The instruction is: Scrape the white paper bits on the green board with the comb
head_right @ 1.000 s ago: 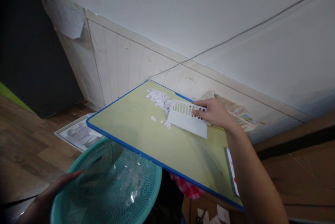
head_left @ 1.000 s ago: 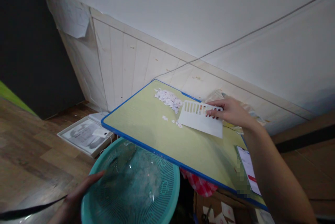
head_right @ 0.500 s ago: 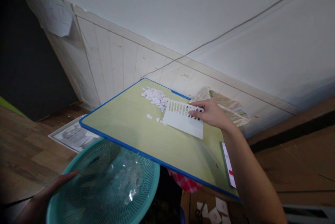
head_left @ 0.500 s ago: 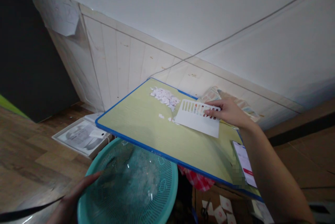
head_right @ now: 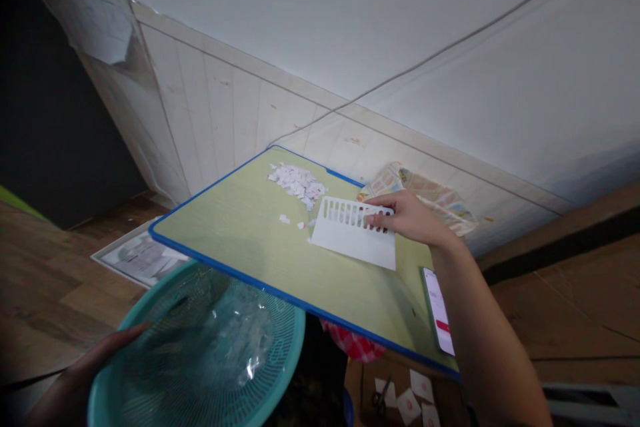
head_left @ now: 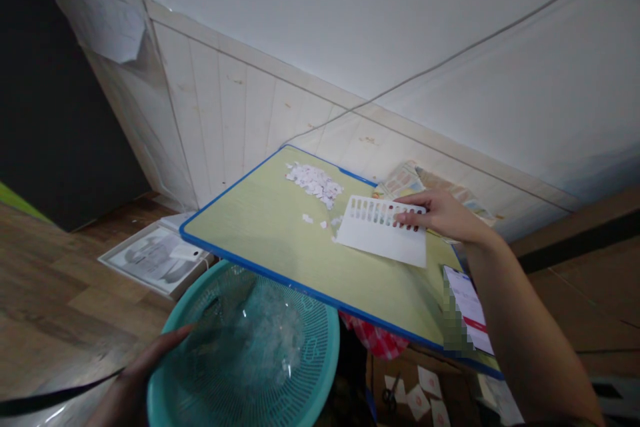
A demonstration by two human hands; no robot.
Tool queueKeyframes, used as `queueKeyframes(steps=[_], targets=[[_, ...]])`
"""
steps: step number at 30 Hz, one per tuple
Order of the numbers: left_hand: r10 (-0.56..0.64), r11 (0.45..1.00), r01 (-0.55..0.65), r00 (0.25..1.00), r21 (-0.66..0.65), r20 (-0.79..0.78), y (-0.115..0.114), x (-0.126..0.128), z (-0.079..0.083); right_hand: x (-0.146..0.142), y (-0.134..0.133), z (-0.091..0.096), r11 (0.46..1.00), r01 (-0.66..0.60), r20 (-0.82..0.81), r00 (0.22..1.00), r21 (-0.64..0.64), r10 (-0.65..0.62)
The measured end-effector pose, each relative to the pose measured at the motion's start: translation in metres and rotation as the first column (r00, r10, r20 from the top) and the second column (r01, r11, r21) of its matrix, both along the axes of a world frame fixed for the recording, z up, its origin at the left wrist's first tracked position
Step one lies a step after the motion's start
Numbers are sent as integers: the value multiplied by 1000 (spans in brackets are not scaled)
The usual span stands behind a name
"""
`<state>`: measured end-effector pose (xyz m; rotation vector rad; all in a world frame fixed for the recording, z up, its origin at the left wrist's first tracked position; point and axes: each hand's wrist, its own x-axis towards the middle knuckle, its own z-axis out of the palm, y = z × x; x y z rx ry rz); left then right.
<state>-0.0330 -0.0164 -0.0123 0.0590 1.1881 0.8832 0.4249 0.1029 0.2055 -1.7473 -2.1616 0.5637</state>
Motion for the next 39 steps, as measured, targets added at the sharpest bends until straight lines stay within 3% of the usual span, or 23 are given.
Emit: queueKeyframes(steps=[7,13,19,23,25,30,33,39], targets=[[-4,1000,4,1000,14,5,-1,5,10,-10,8,-9,995,25,-81,997,95,-17],[62,997,-60,997,45,-38,-2,5,9,-18,3,-10,998,-60,-59,996,-4,60],[39,999,-39,999,15,1,-3,6,8,8,-3,1,999,-42,61,997,5,41],[95,978,-103,994,183,50,-9,7,4,28,2,-2,997,-14,58,998,70,10],[96,971,-104,994,218,46,-11,6,4,31,4,-5,997,4,18,1000,74,-6],[58,988,-48,997,147,-60,-8,6,11,32,6,-8,995,4,6,1000,101,-5],[71,980,-65,997,191,-27,-8,8,15,34,4,-6,989,48,24,998,140,-52],[52,985,-42,997,170,-57,-9,8,11,8,1,-10,975,55,-94,995,213,-36]])
